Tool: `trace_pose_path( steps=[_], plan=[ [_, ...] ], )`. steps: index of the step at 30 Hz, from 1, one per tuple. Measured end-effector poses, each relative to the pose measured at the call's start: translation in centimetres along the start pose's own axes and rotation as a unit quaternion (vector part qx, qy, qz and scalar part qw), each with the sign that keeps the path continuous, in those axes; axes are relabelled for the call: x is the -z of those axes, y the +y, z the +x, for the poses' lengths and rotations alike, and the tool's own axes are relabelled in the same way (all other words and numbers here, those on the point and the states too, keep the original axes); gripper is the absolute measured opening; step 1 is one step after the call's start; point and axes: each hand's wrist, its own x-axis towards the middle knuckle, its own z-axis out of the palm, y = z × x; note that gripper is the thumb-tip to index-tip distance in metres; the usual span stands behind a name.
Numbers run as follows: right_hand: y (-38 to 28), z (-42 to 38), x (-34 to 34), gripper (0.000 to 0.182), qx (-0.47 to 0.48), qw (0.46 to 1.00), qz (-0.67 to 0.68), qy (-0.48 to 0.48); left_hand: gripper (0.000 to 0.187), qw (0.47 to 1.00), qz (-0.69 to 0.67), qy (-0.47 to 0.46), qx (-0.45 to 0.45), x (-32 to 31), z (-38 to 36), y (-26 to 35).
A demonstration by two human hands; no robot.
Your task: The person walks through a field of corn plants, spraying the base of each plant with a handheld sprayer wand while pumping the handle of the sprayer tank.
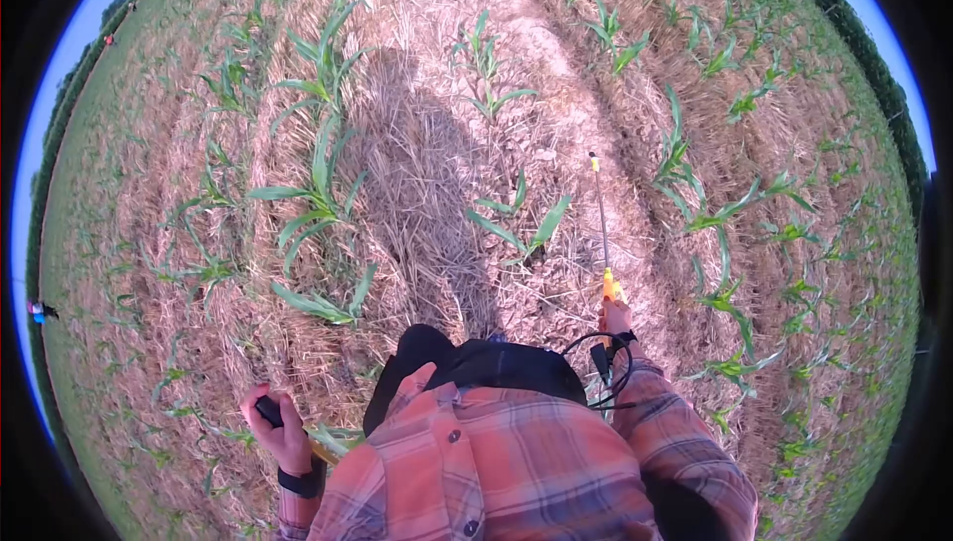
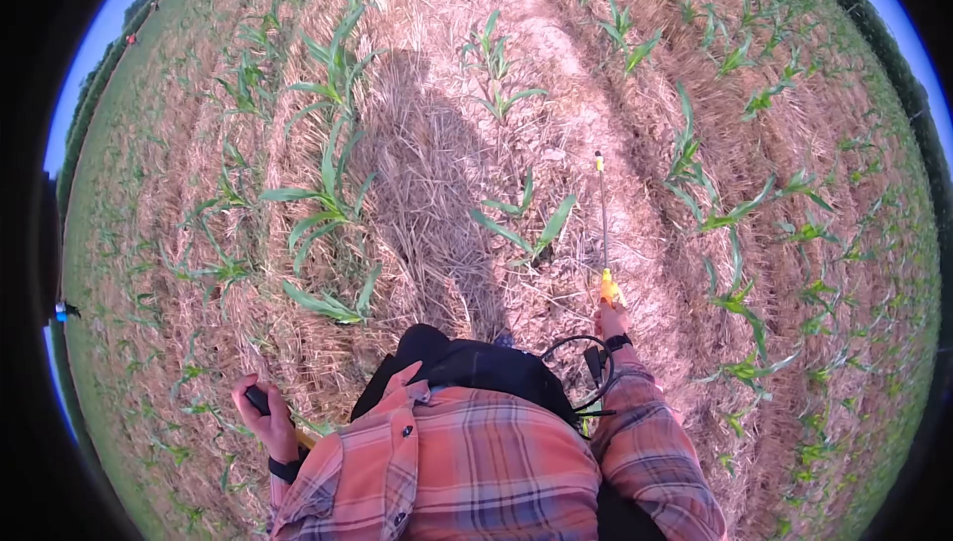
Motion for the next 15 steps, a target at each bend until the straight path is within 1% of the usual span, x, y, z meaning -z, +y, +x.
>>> trace_pose_path(
  steps=[2,3,4,6,8,9,10,11,12,14,15],
  plan=[
    [-0.9,0.6,0.4,0.015,-0.004,0.999,0.006,0.052,0.027,1.000,-0.016,0.023,-0.006,1.4,0.2,1.0],
    [-1.6,0.7,0.4,0.013,-0.029,0.998,0.009,0.054,0.025,1.000,-0.011,0.026,-0.002,1.0,0.7,1.3],
    [-1.9,1.2,0.3,0.013,-0.028,0.998,0.005,0.052,0.025,0.999,-0.010,0.031,0.001,0.2,1.8,0.8],
    [-2.2,1.9,-0.4,0.013,-0.015,0.997,0.045,0.061,0.023,0.987,0.139,-0.019,-0.082,-2.6,4.6,-2.3],
    [-2.7,2.4,-1.9,0.014,-0.024,0.996,0.057,0.060,0.023,0.985,0.146,-0.025,-0.086,-5.9,7.2,-8.2],
    [-2.6,2.7,-2.8,0.013,-0.009,0.998,0.029,0.048,0.023,0.991,0.120,-0.049,-0.041,-7.4,8.2,-9.1],
    [-4.0,2.5,-4.5,0.013,0.011,0.999,0.007,0.038,0.024,0.993,0.089,-0.071,-0.003,-9.1,9.7,-9.7],
    [-5.2,2.0,-6.1,0.019,0.009,0.994,-0.072,0.078,0.024,0.994,0.083,-0.070,-0.003,-10.0,11.1,-10.4],
    [-6.4,1.3,-7.7,0.018,-0.014,0.989,-0.132,0.060,0.023,0.993,0.089,-0.072,0.014,-10.5,12.0,-11.1],
    [-6.5,2.5,-10.9,0.018,-0.027,0.985,-0.160,0.062,0.022,0.993,0.094,-0.071,0.030,-10.6,14.2,-12.2],
    [-7.3,1.6,-12.5,0.018,0.003,0.987,-0.158,0.020,0.022,0.991,0.089,-0.080,0.054,-10.5,15.4,-12.7]
  ],
)
